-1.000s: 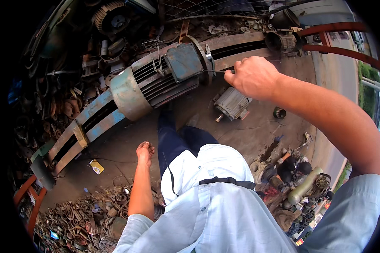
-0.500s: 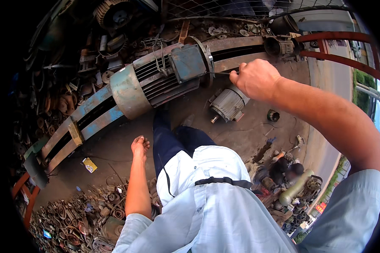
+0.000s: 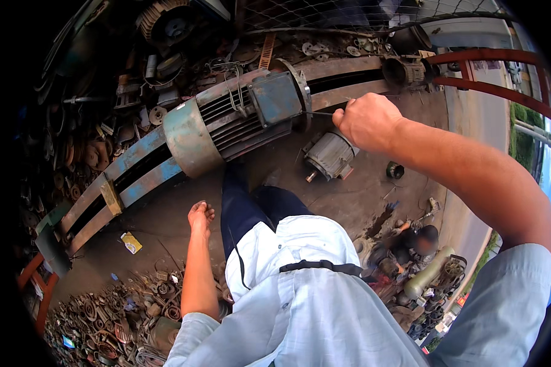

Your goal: The person removes a screw from an electric motor housing using a screwdriver, pulls wiring from the motor with pliers, and searches through a container of rusty metal parts.

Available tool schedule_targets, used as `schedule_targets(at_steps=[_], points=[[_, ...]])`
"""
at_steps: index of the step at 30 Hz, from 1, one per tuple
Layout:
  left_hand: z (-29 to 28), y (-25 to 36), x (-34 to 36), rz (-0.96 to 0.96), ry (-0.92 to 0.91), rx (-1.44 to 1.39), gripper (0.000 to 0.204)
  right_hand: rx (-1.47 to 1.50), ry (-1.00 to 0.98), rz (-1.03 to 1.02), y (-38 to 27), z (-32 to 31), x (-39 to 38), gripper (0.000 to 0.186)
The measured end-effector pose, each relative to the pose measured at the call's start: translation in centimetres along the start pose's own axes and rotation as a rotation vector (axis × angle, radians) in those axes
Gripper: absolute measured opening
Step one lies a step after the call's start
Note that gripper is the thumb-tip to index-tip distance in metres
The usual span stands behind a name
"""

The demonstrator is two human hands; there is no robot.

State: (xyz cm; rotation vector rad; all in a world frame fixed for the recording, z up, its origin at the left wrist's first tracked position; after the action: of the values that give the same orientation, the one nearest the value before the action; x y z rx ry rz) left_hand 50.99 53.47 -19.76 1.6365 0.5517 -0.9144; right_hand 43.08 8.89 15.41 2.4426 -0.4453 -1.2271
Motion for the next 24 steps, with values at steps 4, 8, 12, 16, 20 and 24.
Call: schedule_targets(at_steps=[4,8,12,16,20,24], points=[[-0.4,-0.5,0.8,0.01,-0.02,-0.004,0.009,0.609,-0.237,0.221,2.3,3.4,1.6,0.021],[1.9,1.7,0.9,0.035,-0.062,-0.006,0.01,1.346,-0.712,0.644,3.6,4.1,1.5,0.018],[3.8,3.9,0.2,0.067,-0.126,0.022,0.011,1.117,-0.49,0.529,3.7,3.4,0.3,0.021],[3.7,4.5,0.2,0.076,-0.147,0.086,0.014,0.276,0.158,0.061,2.5,3.9,-1.8,0.026],[3.6,4.4,0.6,0.077,-0.136,0.137,0.015,0.888,-0.178,0.344,1.7,4.8,-0.8,0.022],[4.7,4.4,0.4,0.084,-0.161,0.129,0.015,1.422,-0.423,0.614,2.6,5.9,-0.5,0.024]])
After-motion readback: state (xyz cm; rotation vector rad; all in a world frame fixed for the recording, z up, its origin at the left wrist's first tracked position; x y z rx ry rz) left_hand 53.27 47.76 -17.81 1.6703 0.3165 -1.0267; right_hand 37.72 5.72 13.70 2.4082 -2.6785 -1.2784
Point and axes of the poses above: each hand's wrist, its own x-axis towards the middle knuckle, its own z-axis out of the palm, y = z × x, the point moved 2 cm from there along x, towards the middle knuckle, and after that the axes turned 14 degrees about z, right-handed, at the moved point
